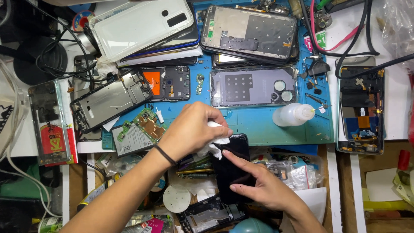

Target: The person cleans the screen and edges of a black smartphone using a white tissue. They wipe the device thoroughly, turning it over to clean different sides and the frame. The workspace is cluttered with various disassembled phone parts and tools.

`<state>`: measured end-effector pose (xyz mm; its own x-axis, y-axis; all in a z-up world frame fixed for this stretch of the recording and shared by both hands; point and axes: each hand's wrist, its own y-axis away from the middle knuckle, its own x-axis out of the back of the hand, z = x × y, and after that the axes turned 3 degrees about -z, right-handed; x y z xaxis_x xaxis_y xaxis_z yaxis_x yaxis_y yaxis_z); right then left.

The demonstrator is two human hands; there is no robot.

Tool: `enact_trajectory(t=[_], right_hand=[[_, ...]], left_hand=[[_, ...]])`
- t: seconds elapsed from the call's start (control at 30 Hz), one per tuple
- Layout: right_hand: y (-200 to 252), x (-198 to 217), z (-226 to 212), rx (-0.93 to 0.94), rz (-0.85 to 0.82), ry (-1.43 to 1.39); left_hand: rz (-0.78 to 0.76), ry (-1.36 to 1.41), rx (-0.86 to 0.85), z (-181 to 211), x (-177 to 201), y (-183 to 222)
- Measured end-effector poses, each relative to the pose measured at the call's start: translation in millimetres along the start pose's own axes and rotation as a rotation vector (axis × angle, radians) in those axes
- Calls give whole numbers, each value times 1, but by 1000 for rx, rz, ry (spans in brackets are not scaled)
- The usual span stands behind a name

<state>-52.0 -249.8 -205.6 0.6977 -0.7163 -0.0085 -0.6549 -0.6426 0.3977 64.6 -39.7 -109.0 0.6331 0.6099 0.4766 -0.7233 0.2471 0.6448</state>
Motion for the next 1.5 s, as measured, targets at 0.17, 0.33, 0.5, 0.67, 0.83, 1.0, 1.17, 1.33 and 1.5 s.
enact_trajectory(t=[0.17, 0.33, 0.5, 0.67, 0.83, 1.0, 1.17, 1.33, 1.5], right_hand=[[1, 2, -8, 1, 0, -20], [0, -1, -2, 76, 20, -11], [1, 0, -9, 74, 11, 0], [1, 0, -11, 39, 3, -4], [2, 0, -8, 37, -4, -13], [2, -1, -4, 79, 10, 18], [4, 1, -12, 63, -2, 7], [3, -1, -9, 70, 3, 14], [3, 2, -12, 87, -20, 14]], left_hand=[[189, -38, -378, -40, -14, 4], [435, -278, -854, -60, -28, 13], [428, -485, -854, -66, -28, 33], [451, -429, -935, -74, -26, 37], [486, -537, -935, -63, -31, 26], [431, -549, -979, -60, -27, 21], [387, -551, -930, -68, -20, 26], [368, -488, -947, -63, -25, 16], [333, -575, -919, -78, -9, 30]])
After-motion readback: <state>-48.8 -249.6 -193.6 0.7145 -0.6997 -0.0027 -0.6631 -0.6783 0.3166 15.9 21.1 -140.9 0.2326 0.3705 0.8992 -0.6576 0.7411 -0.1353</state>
